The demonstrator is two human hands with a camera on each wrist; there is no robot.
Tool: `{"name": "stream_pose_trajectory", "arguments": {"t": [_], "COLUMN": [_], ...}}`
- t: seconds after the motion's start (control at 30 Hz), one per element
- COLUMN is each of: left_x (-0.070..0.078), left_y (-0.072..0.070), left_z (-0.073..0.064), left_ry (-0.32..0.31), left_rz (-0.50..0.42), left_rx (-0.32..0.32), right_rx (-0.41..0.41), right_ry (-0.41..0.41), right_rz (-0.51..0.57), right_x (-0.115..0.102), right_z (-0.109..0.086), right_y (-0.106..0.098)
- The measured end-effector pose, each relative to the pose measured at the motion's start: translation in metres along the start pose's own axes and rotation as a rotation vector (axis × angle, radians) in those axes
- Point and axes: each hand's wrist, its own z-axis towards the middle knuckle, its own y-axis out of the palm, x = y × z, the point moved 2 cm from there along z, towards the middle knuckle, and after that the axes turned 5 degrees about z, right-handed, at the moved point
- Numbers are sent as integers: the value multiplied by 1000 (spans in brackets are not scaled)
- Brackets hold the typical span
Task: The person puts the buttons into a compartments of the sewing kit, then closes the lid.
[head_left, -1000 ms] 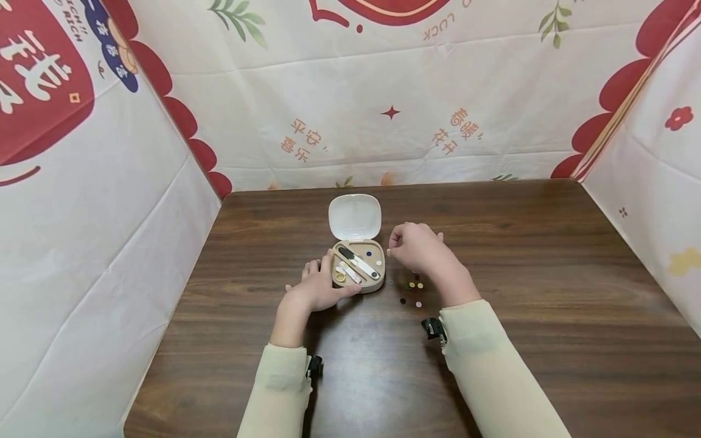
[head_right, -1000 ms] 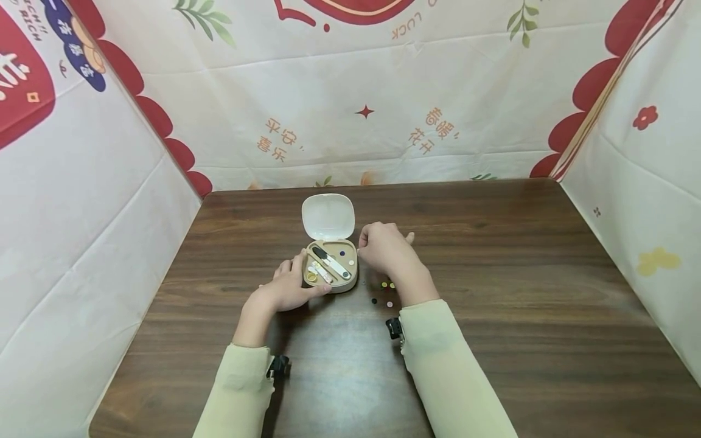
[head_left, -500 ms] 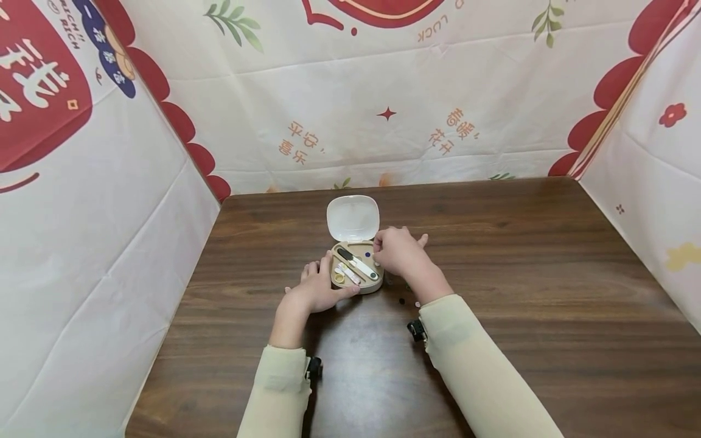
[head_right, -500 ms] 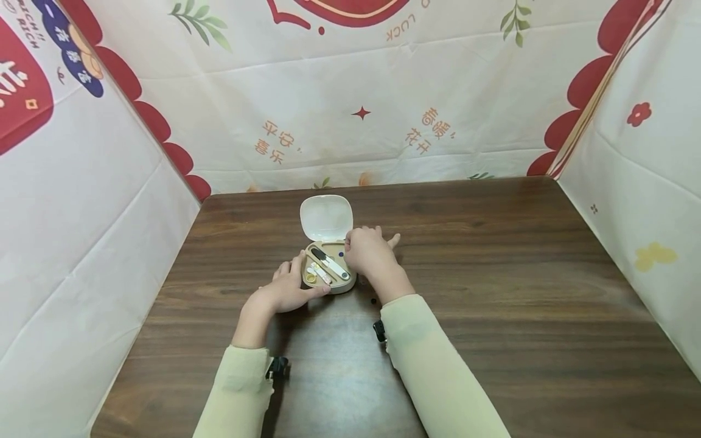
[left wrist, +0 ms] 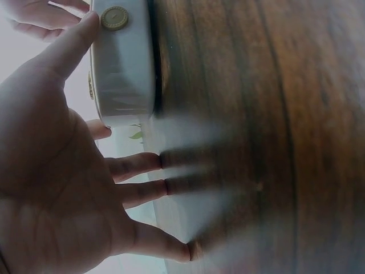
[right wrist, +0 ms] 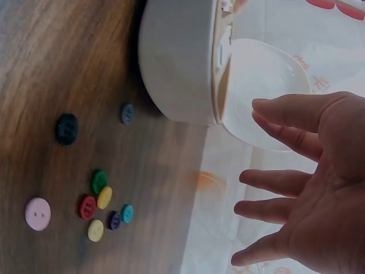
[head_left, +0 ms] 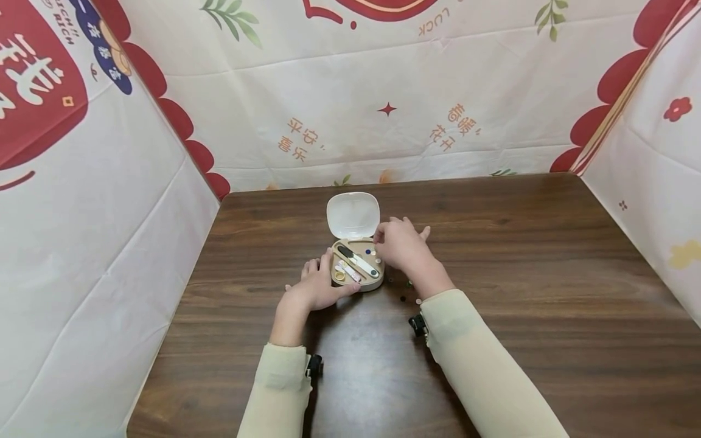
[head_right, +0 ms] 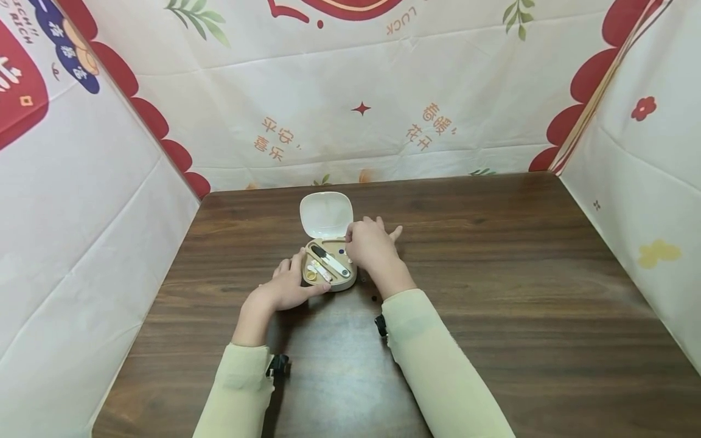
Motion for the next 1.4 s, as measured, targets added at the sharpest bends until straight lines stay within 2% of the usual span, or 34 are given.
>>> {"name": "stream_pose_trajectory", "arguments": {"t": [0.33, 0.63, 1.1, 1.4], "left_x": [1, 1, 1, 1], "left_y": [0, -2, 0, 1], "left_z": [-1, -2, -1, -2], "left_ry": [0, 2, -3, 1], "left_rz": [-9, -19, -20, -22], "left_rx": [7, 1, 0, 10], "right_rx": [17, -90, -82, -139], "right_ry": [1, 63, 100, 69], "right_rz": [47, 55, 50, 5], "right_x": [4, 33, 72, 78], "right_z": [-18, -53, -77, -86], "right_y": [-22, -14, -26, -6]}}
